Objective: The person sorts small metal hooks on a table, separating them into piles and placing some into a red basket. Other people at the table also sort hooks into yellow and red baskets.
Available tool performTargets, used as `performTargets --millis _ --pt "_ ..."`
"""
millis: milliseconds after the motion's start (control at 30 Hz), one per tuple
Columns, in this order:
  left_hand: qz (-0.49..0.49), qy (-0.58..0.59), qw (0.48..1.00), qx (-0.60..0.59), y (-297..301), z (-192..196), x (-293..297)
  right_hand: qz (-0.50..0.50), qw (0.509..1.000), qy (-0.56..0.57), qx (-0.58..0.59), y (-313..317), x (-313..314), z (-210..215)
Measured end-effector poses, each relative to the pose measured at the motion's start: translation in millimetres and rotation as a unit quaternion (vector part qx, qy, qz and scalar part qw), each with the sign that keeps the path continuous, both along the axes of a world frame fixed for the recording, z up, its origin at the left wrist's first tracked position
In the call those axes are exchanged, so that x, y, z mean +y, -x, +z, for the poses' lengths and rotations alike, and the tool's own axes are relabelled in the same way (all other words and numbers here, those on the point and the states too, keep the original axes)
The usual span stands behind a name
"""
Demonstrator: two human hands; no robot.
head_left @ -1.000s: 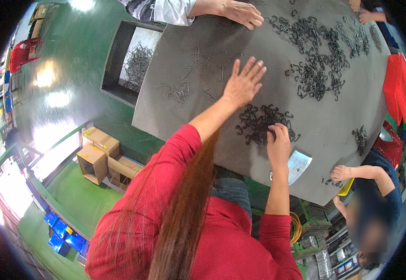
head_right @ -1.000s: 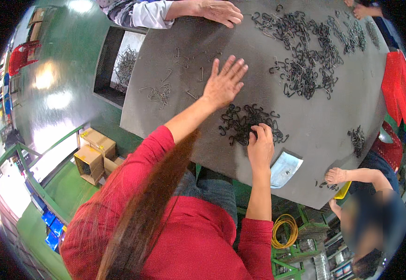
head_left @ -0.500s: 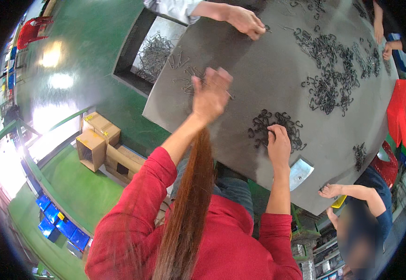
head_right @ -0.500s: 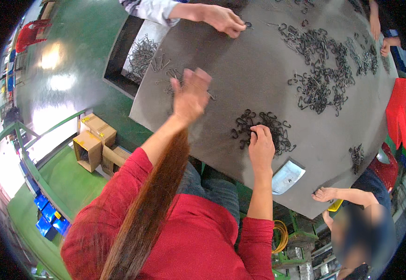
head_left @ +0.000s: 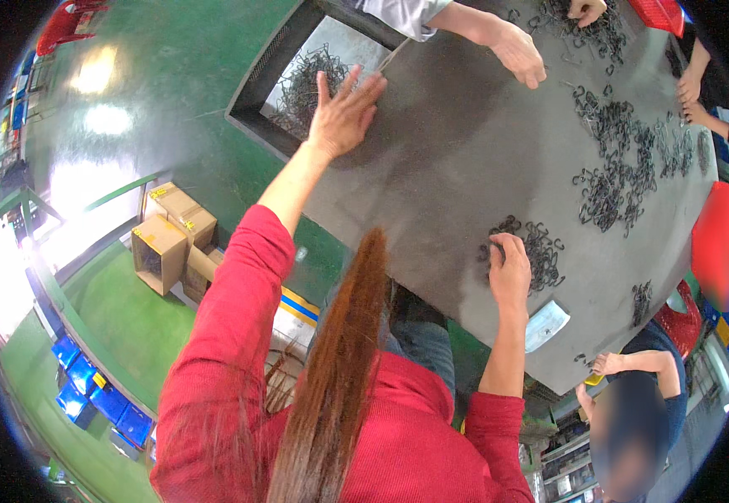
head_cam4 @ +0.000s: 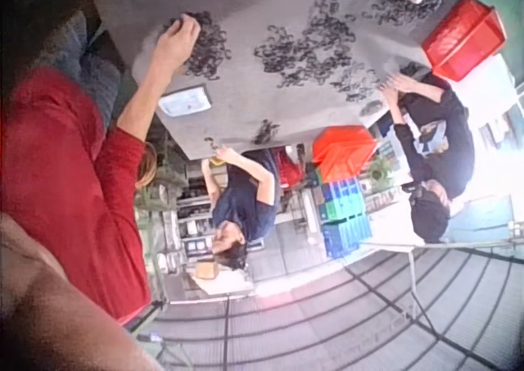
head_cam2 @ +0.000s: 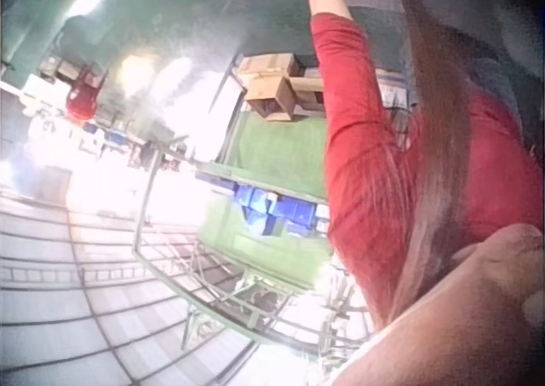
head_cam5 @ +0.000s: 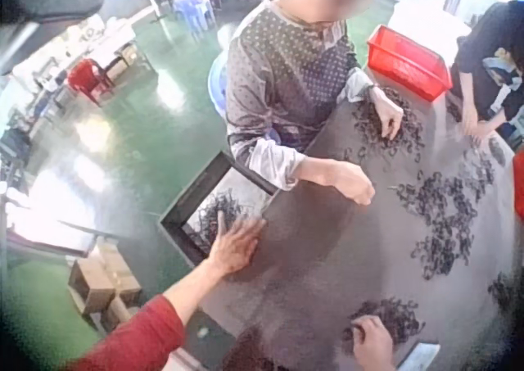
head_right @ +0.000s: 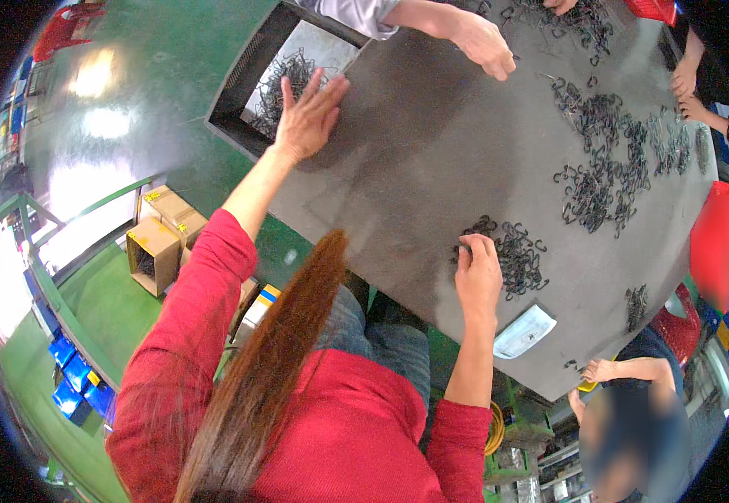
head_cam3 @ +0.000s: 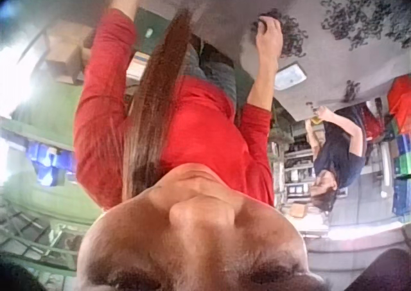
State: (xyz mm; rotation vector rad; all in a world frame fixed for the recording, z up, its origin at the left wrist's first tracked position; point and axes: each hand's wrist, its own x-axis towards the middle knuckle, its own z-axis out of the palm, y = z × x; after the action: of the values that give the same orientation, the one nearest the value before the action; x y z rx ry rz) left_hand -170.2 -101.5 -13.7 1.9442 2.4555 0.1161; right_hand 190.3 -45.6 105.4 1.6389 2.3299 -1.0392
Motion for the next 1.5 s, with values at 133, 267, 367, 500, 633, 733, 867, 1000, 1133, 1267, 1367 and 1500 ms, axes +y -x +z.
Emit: performTargets --millis 133,267,367,500,633,733,867,1000,1133,1267,1367,1500 --pt "0.031 0.016 0.997 0.062 46 -13 -4 0.000 0.999 -0.020 0.037 13 -16 -4" --pt "0.078 -0.061 0.995 0.011 66 -8 -19 -0.046 0.998 -0.013 0.047 18 -18 1" --pt "-0.017 -0.131 0.989 -0.064 29 21 -11 -0.133 0.987 -0.077 0.051 -8 -11 -9" --pt "-0.178 -0.062 0.968 -0.167 -52 40 0 -0.266 0.948 -0.162 0.071 -68 -5 -34" --pt "-0.270 0.043 0.934 -0.230 -138 22 2 -0.348 0.909 -0.230 -0.003 -137 -19 -48" --pt "-0.282 0.103 0.924 -0.237 -191 17 2 -0.403 0.886 -0.183 -0.137 -184 -32 -49" --pt "-0.330 0.118 0.915 -0.200 -247 14 16 -0.457 0.863 -0.019 -0.216 -229 -38 -41" --pt "-0.345 0.103 0.914 -0.187 -301 12 44 -0.440 0.876 -0.021 -0.196 -253 -53 -56" --pt "-0.356 0.095 0.912 -0.180 -351 8 74 -0.425 0.889 -0.074 -0.152 -268 -60 -60" --pt "-0.405 0.069 0.885 -0.221 -393 13 96 -0.428 0.892 -0.084 -0.121 -281 -71 -53" --pt "-0.452 0.046 0.855 -0.250 -427 21 108 -0.468 0.864 -0.080 -0.171 -290 -80 -51" --pt "-0.501 0.039 0.829 -0.247 -475 21 110 -0.545 0.816 -0.053 -0.186 -302 -75 -54"
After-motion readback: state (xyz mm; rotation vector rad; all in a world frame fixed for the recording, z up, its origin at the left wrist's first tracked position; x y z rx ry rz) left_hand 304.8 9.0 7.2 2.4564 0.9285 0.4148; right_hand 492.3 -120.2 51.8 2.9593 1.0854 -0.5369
